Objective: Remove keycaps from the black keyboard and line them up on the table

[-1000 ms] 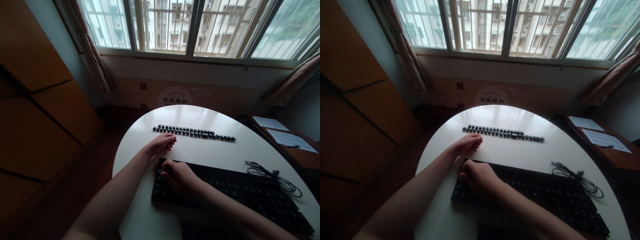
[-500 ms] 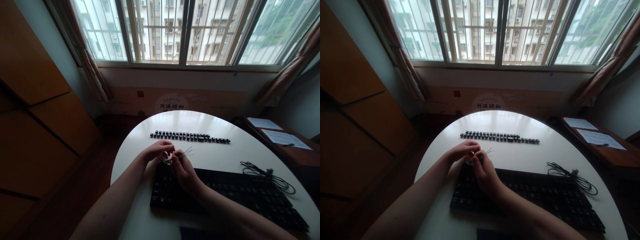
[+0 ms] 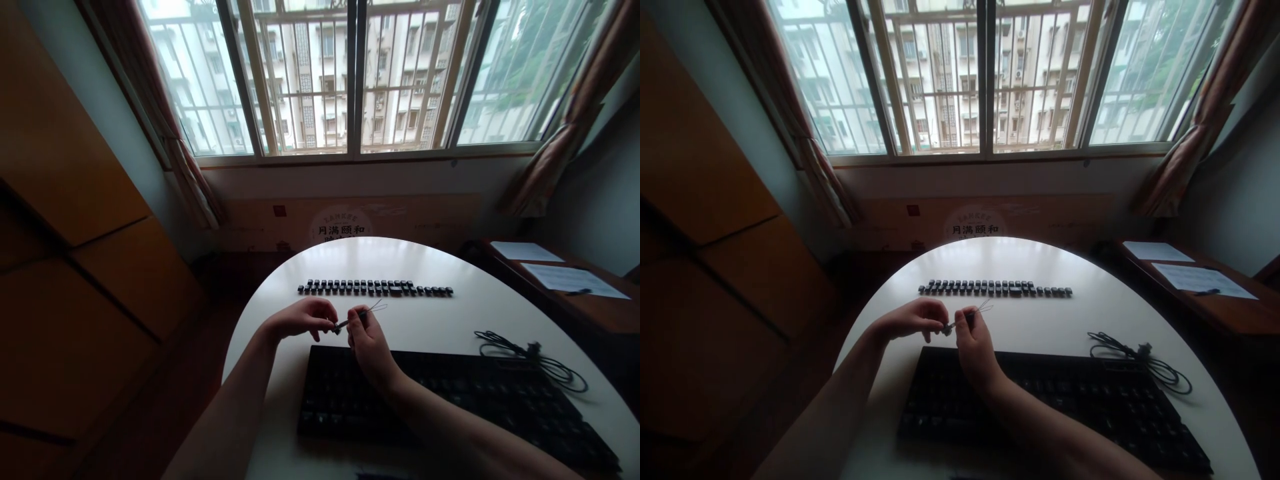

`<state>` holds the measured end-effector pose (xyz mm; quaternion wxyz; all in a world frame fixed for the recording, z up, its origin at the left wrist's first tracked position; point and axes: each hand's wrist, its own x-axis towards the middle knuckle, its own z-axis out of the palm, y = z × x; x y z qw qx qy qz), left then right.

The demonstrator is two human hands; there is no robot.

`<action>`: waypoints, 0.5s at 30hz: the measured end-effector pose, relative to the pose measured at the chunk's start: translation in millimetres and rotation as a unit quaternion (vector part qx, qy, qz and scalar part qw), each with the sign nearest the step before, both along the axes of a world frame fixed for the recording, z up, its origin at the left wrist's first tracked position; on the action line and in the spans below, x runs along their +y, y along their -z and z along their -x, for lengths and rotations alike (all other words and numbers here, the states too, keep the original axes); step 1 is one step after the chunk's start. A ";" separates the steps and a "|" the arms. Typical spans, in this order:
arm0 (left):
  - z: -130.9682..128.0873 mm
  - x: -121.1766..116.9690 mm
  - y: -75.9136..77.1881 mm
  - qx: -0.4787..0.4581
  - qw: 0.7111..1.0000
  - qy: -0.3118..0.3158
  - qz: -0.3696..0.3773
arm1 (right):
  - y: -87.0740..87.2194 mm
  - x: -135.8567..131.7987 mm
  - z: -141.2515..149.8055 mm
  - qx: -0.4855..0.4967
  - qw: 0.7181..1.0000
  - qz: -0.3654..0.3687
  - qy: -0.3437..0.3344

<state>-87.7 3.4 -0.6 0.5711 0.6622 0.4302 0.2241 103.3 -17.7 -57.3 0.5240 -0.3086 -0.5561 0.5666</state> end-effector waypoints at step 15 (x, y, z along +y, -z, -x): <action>25.6 3.4 -2.5 -0.009 0.998 -0.051 -0.026 | -3.5 -4.9 -0.5 -0.045 0.999 -0.026 0.011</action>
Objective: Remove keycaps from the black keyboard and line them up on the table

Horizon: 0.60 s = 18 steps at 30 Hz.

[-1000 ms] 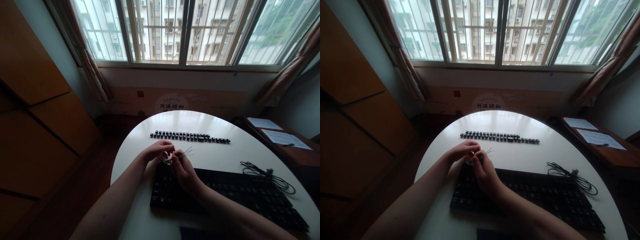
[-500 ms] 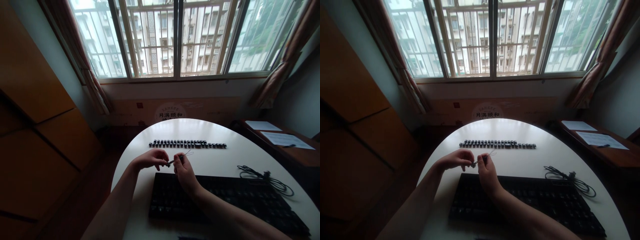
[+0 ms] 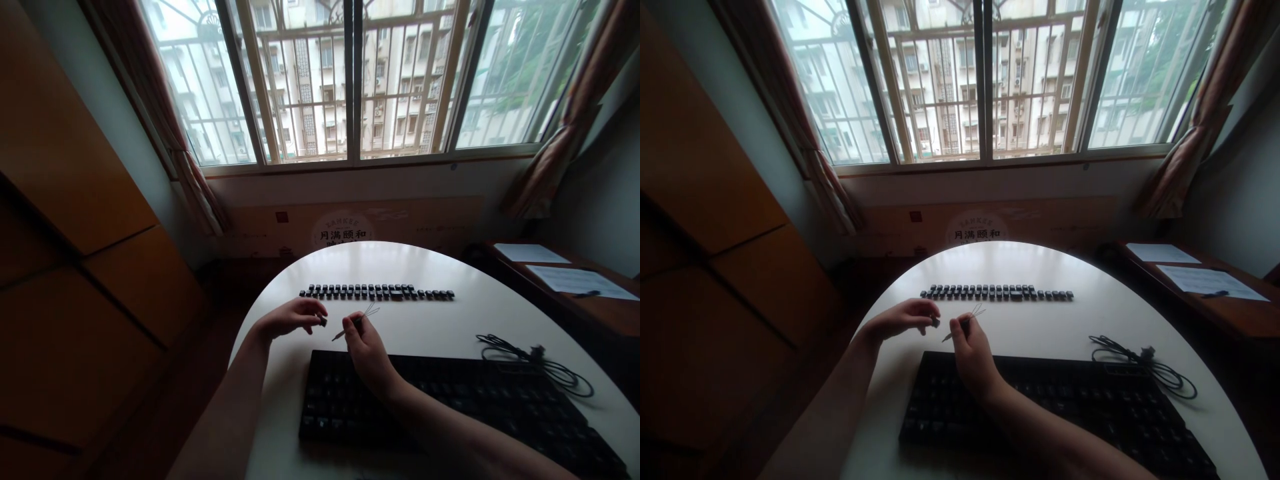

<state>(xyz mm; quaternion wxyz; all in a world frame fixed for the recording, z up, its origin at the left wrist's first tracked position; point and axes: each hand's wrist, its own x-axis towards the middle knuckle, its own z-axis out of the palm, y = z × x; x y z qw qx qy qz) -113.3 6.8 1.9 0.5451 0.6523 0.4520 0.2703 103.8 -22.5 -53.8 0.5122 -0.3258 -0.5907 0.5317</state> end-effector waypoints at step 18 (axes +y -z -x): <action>37.4 14.7 35.8 0.312 0.886 -0.318 -0.132 | -5.1 -7.9 -0.9 -0.015 0.999 -0.037 -0.011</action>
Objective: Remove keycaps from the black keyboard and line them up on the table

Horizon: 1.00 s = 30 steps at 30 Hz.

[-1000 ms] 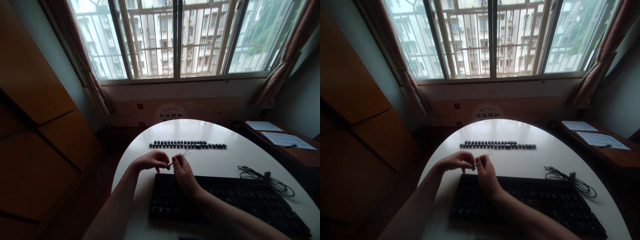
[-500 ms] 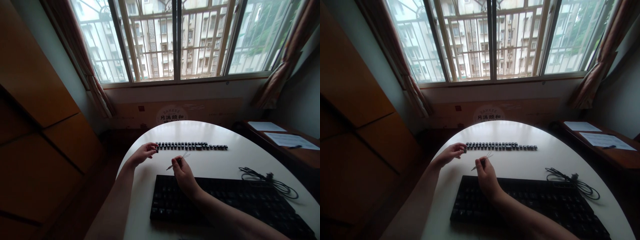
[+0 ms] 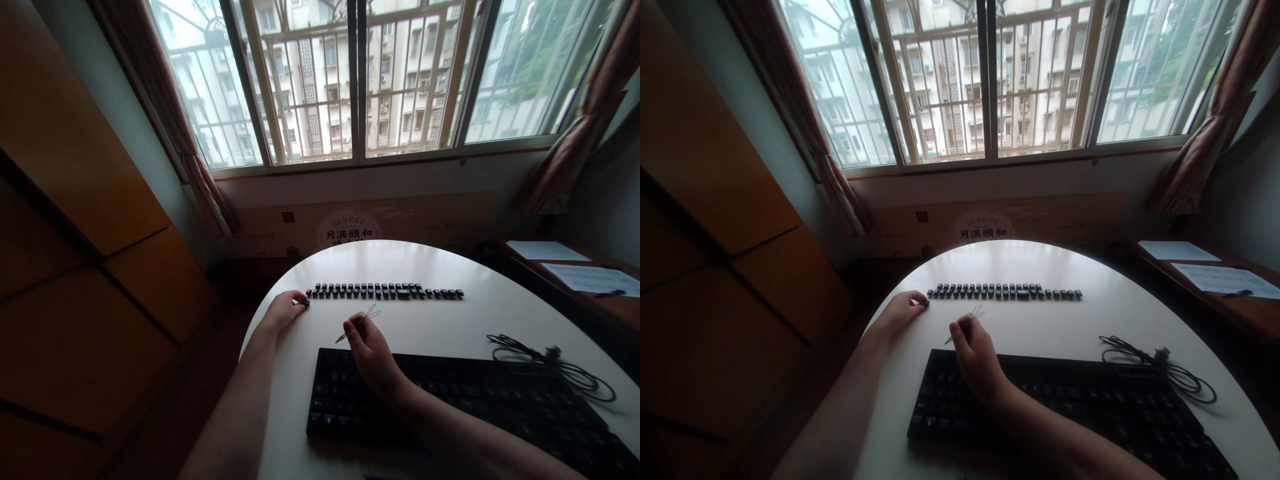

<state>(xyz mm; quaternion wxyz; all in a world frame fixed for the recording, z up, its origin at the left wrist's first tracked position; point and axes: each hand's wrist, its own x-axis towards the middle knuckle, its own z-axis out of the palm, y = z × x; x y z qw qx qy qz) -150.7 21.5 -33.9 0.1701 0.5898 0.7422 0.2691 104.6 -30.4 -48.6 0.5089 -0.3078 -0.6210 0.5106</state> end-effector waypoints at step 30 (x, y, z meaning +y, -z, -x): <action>12.0 18.8 22.6 0.025 0.998 -0.007 -0.050 | 0.0 -3.2 0.7 -0.029 0.999 -0.021 -0.025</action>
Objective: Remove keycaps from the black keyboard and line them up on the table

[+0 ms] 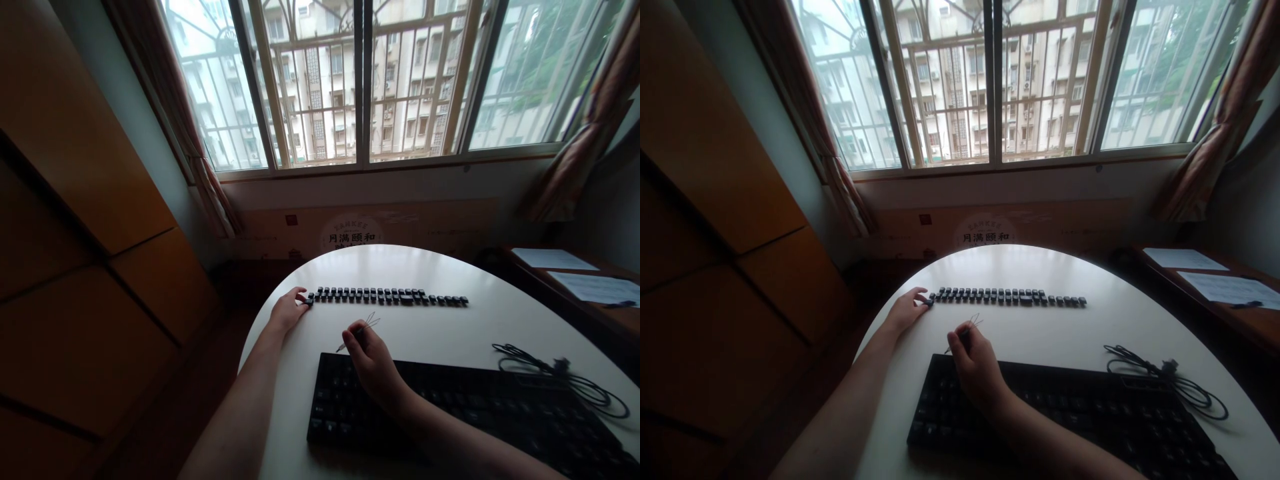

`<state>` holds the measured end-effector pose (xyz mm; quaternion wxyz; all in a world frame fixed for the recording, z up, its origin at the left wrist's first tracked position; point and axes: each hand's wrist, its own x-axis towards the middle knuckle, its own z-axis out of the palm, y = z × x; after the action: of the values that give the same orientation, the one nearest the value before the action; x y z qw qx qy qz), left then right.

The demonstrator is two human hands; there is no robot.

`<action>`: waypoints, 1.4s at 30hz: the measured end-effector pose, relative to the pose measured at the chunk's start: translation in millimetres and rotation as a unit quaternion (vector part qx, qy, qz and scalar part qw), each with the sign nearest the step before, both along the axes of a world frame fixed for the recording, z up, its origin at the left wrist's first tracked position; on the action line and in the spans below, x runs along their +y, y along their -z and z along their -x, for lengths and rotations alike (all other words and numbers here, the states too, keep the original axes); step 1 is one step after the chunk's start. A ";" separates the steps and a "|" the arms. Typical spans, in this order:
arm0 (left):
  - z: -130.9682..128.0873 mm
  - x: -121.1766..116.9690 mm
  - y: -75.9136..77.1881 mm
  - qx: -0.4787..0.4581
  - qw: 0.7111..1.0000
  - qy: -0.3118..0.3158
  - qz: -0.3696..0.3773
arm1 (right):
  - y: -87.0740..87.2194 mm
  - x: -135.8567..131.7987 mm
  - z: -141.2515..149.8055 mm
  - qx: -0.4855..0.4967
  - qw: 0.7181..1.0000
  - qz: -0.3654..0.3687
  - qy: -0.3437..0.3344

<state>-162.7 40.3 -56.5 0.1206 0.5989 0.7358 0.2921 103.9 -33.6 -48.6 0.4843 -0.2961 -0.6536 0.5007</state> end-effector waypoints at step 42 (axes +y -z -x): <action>-4.4 -1.5 -5.0 0.003 1.000 -0.008 -0.002 | -1.7 -2.5 -3.4 0.002 1.000 -0.001 -0.014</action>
<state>-158.3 38.8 -51.6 0.1148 0.5938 0.7406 0.2929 107.3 -36.1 -46.9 0.4789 -0.2849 -0.6572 0.5076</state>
